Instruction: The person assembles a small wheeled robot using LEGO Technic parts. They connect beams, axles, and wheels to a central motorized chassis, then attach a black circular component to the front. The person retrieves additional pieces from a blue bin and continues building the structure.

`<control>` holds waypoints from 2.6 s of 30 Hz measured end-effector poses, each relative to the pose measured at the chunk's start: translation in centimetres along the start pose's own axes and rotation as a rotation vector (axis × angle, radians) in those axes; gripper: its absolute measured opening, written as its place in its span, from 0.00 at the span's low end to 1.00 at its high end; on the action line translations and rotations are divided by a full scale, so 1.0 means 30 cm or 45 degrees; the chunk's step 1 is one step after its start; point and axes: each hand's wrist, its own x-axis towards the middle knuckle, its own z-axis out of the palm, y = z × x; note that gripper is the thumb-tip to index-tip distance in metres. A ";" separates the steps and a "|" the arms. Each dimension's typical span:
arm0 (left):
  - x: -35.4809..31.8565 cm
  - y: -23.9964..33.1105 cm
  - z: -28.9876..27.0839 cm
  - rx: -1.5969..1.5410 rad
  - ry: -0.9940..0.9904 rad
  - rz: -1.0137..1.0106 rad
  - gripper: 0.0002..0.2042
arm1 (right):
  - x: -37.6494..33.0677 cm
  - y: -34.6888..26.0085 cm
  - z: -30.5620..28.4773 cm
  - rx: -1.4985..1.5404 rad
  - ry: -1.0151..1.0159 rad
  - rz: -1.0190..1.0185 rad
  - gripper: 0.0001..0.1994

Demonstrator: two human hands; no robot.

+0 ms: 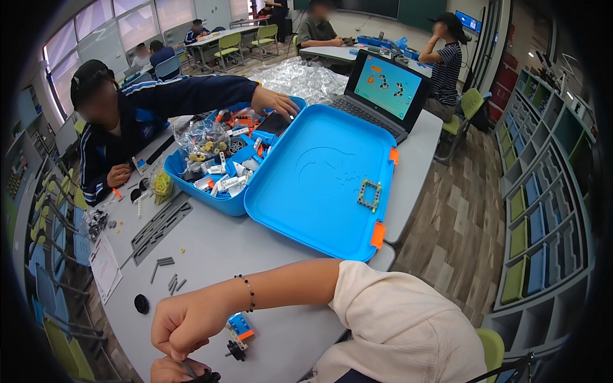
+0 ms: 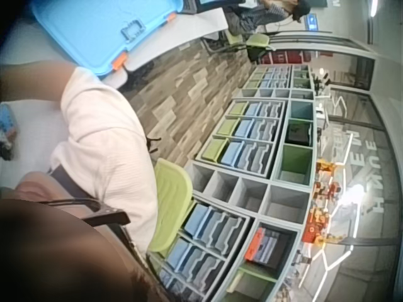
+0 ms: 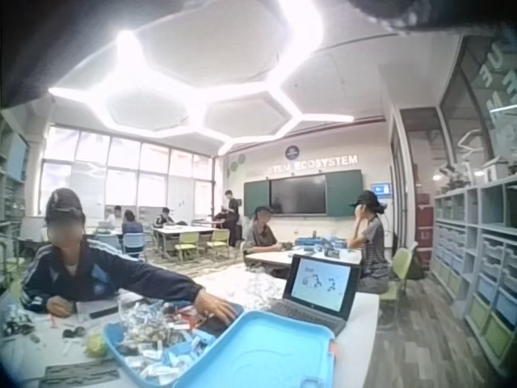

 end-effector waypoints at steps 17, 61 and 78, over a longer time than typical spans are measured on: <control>0.001 -0.023 -0.030 -0.135 0.026 0.016 0.10 | 0.004 0.016 0.026 -0.128 0.029 -0.087 0.07; -0.009 -0.043 -0.050 -0.253 0.029 0.014 0.10 | 0.003 0.003 0.027 -0.262 0.150 -0.111 0.06; 0.022 0.012 -0.053 -0.446 0.052 -0.647 0.13 | -0.002 -0.010 0.041 -0.288 0.206 -0.163 0.12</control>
